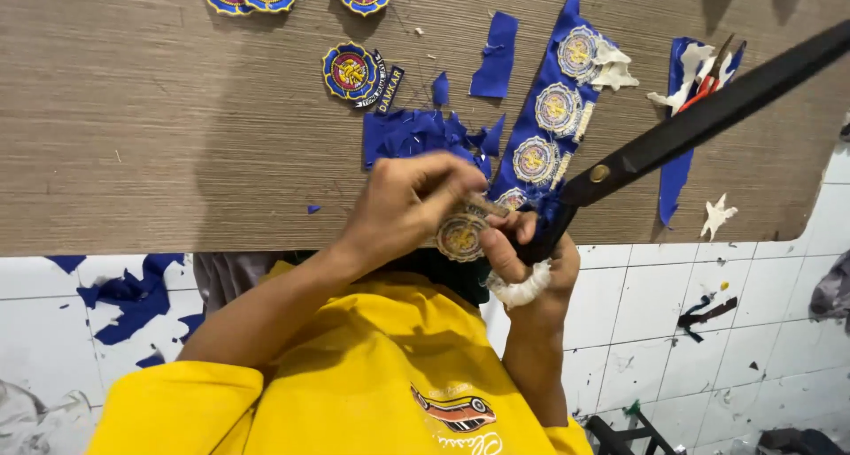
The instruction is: Using large scissors to precisely trim away excess blue fabric from the edges of embroidered patches.
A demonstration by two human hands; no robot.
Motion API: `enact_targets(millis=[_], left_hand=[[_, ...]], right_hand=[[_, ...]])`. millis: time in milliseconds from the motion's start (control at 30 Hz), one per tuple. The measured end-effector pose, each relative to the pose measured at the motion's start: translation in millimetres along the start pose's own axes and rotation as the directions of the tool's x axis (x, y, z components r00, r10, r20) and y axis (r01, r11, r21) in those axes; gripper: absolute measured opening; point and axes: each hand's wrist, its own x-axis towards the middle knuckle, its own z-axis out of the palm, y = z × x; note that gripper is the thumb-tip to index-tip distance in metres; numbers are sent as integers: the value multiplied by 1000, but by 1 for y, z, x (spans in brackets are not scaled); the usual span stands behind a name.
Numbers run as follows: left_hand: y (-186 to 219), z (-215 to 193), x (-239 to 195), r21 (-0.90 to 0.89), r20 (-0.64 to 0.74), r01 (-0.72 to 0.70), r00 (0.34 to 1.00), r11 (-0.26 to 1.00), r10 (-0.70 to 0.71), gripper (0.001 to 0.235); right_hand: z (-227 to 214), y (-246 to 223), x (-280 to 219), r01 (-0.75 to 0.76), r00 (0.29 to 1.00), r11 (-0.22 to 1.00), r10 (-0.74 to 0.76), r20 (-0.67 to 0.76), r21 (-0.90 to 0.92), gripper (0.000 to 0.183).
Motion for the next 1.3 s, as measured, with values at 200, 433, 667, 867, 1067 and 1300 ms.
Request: enact_targets(millis=[200, 433, 667, 867, 1067, 1300], left_hand=[[10, -18, 5, -180, -197, 7, 979, 984, -43, 52], [-1, -11, -8, 103, 162, -115, 982, 988, 98, 24], [-9, -16, 4, -429, -101, 219, 952, 876, -288, 17], [-9, -28, -13, -312, 197, 274, 955, 910, -220, 44], [-10, -46, -19, -134, 344, 381, 884, 915, -317, 12], [4, -57, -19, -178, -116, 174, 974, 969, -196, 46]], right_hand=[[1, -12, -3, -161, 985, 970, 146, 93, 182, 35], [7, 3, 0, -66, 996, 994, 60, 62, 90, 36], [-1, 5, 3, -74, 995, 996, 70, 75, 49, 35], [9, -8, 1, -76, 995, 993, 69, 77, 95, 34], [16, -29, -1, -40, 995, 996, 33, 90, 77, 35], [22, -47, 2, -21, 998, 998, 18, 61, 53, 34]])
